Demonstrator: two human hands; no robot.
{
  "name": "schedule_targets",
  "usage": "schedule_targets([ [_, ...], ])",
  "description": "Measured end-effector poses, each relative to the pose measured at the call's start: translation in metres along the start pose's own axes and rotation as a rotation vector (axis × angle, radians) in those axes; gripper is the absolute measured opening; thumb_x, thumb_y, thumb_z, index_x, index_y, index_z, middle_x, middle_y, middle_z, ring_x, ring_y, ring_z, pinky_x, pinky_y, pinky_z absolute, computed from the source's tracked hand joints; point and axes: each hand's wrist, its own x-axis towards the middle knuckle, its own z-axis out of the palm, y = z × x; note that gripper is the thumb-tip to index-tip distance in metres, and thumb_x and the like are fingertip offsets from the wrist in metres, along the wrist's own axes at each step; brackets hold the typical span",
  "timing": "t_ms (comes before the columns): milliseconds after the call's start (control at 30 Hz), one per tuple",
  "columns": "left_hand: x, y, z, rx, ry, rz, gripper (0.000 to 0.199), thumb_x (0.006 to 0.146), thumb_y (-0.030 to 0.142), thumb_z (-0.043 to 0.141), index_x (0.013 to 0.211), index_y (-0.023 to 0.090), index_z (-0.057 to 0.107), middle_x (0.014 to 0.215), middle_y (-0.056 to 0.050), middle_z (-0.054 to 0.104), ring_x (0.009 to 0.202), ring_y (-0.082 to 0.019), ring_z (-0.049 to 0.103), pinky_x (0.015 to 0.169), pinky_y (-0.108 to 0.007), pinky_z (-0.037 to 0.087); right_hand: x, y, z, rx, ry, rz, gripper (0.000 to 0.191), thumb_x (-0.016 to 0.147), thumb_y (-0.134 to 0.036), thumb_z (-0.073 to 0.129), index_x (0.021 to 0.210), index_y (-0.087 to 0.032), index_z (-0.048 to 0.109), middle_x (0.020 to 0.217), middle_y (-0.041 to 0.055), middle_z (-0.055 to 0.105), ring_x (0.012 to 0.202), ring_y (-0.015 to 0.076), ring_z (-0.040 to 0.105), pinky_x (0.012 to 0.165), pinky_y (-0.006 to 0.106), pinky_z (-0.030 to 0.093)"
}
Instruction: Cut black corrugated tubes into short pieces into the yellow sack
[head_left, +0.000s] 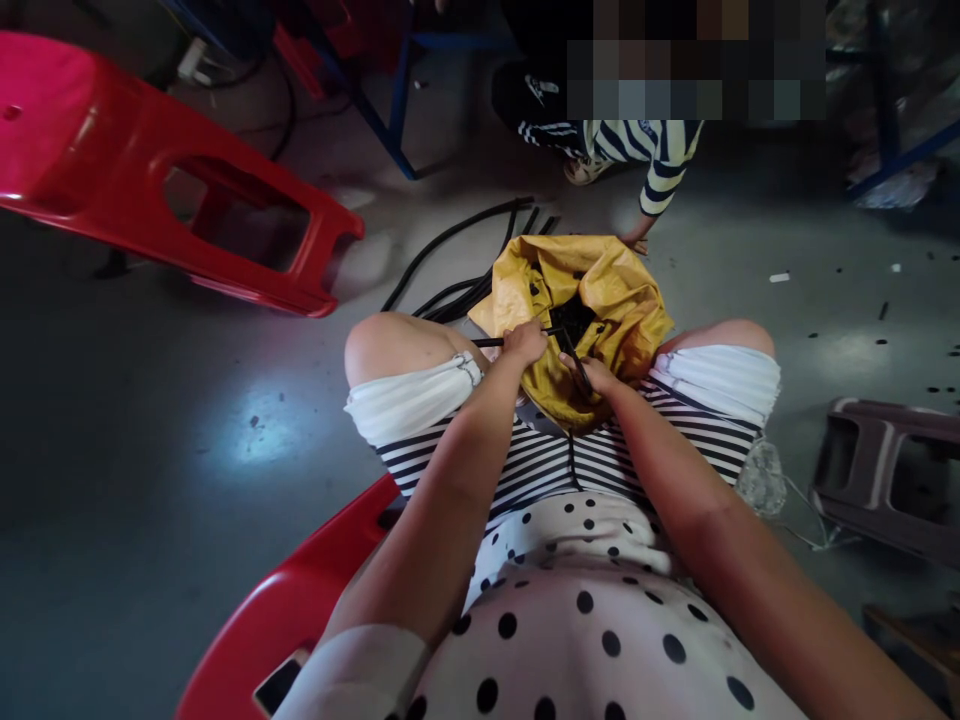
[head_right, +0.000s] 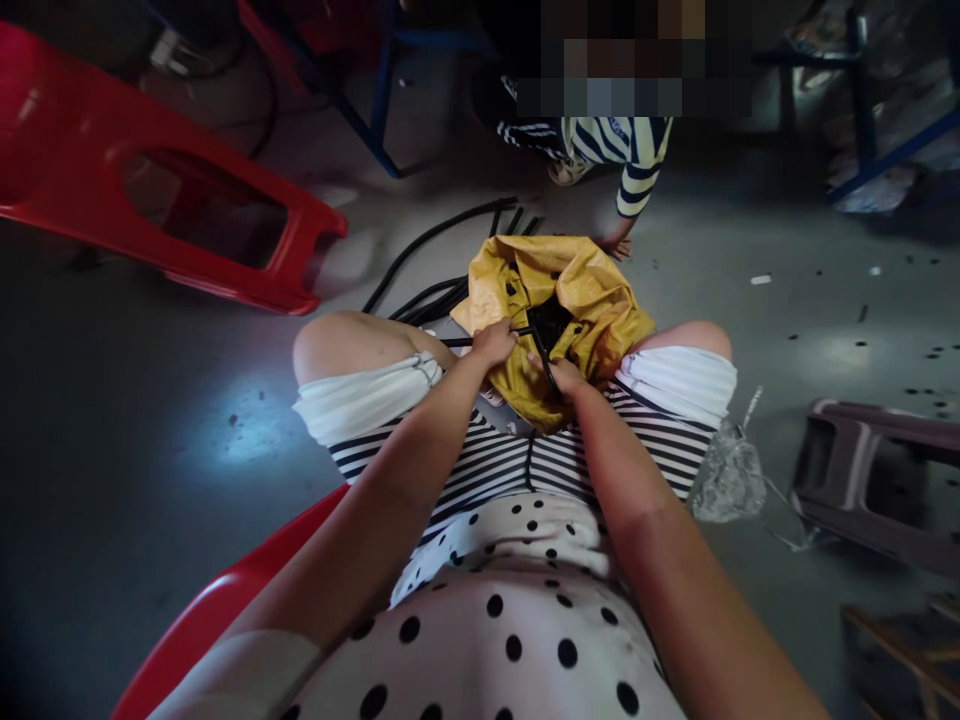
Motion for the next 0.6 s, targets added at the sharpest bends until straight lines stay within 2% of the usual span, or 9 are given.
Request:
schedule_targets([
  [100,-0.0001,0.0027,0.0011,-0.007,-0.016,0.022,0.038,0.1,0.032,0.041,0.128,0.023,0.065,0.135,-0.012,0.07,0.131,-0.03,0.062,0.11,-0.047,0.043,0.0009,0.0002,0.001,0.003,-0.038,0.019,0.075,0.089,-0.084,0.046,0.095,-0.014,0.071,0.09,0.0125,0.073,0.084,0.0238,0.067,0.079,0.029,0.049],
  [367,-0.0003,0.0069,0.001,-0.007,-0.056,0.051,0.038,0.101,0.033,0.042,0.13,0.023,0.064,0.139,-0.012,0.068,0.133,-0.03,0.06,0.111,-0.046,0.044,0.0082,0.0051,0.0039,-0.003,-0.016,-0.013,0.078,0.087,-0.087,0.042,0.096,-0.015,0.071,0.086,0.0108,0.07,0.08,0.0228,0.063,0.079,0.032,0.048],
  [600,-0.0005,0.0062,-0.0004,-0.028,-0.061,0.052,0.036,0.1,0.033,0.043,0.128,0.026,0.066,0.137,-0.009,0.07,0.131,-0.029,0.062,0.11,-0.044,0.046,0.0066,0.004,0.0041,-0.018,0.001,0.002,0.085,0.087,-0.089,0.037,0.106,-0.013,0.071,0.101,0.0156,0.073,0.087,0.025,0.066,0.081,0.033,0.048],
])
